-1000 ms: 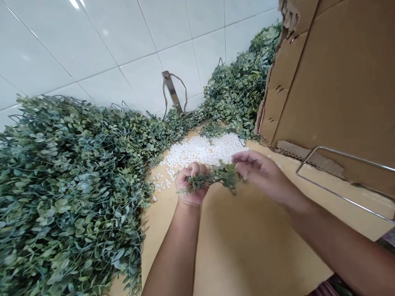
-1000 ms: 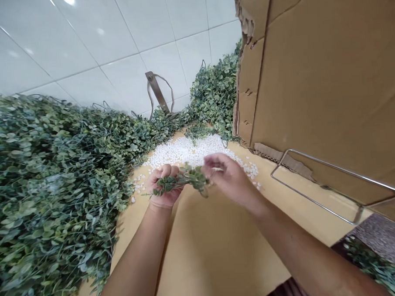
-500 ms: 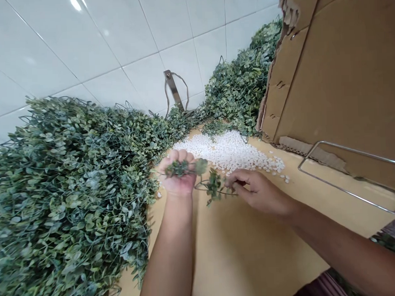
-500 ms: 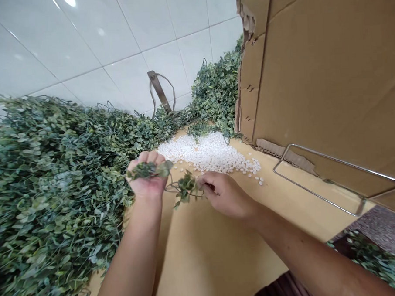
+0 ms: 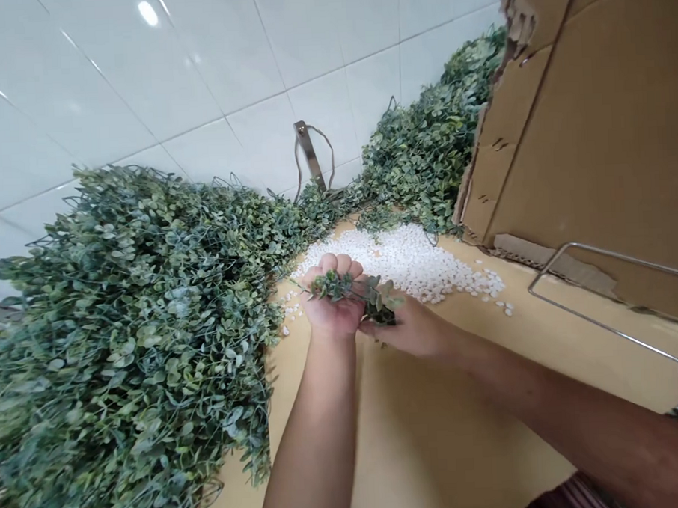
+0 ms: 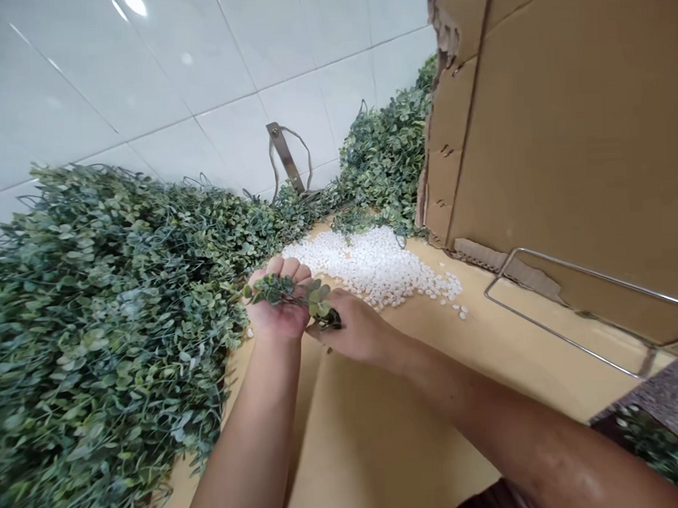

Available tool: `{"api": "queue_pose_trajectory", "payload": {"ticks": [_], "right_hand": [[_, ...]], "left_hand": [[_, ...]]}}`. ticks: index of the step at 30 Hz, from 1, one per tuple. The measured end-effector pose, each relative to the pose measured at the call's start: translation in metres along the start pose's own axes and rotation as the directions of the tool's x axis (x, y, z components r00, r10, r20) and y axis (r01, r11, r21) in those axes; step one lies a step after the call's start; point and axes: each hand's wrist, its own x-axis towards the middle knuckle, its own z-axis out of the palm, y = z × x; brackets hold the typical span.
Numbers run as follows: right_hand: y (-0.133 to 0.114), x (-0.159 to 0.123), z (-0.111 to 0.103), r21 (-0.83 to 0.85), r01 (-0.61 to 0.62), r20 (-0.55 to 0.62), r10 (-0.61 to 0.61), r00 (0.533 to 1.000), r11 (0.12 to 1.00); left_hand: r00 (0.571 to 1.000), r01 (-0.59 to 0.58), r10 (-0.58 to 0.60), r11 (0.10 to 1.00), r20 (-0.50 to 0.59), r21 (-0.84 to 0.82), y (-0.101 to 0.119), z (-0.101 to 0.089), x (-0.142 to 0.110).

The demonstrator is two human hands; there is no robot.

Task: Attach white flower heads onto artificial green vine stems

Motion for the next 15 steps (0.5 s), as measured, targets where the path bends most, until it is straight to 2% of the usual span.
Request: {"api": "queue_pose_trajectory", "payload": {"ticks": [3, 5, 8, 11, 13, 15], "right_hand": [[0.007, -0.002, -0.006, -0.056, 0.066, 0.043, -0.064, 0.997, 0.996], [0.013, -0.006, -0.011, -0.056, 0.112, 0.019, -0.111, 0.994, 0.992], [0.016, -0.014, -0.015, -0.058, 0.111, -0.103, -0.116, 0.988, 0.992], [0.013, -0.021, -0.012, -0.088, 0.066, -0.231, -0.085, 0.969, 0.994], [0.012, -0.024, -0.008, -0.122, 0.081, -0.263, -0.111, 0.958, 0.989], [0.013, -0.025, -0.006, -0.156, 0.107, -0.284, -0.148, 0.947, 0.982]], "left_hand": [[0.995, -0.103, 0.102, 0.994, -0.025, -0.033, 0.011, -0.009, 0.002], [0.984, -0.160, 0.158, 0.987, -0.079, -0.018, 0.019, -0.015, 0.005], [0.956, -0.215, 0.214, 0.976, -0.202, 0.016, 0.030, -0.023, 0.008], [0.931, -0.277, 0.266, 0.961, -0.252, -0.011, 0.043, -0.032, 0.008], [0.908, -0.328, 0.310, 0.944, -0.280, -0.019, 0.055, -0.037, 0.006], [0.872, -0.366, 0.336, 0.930, -0.357, -0.019, 0.067, -0.040, 0.003]]}}
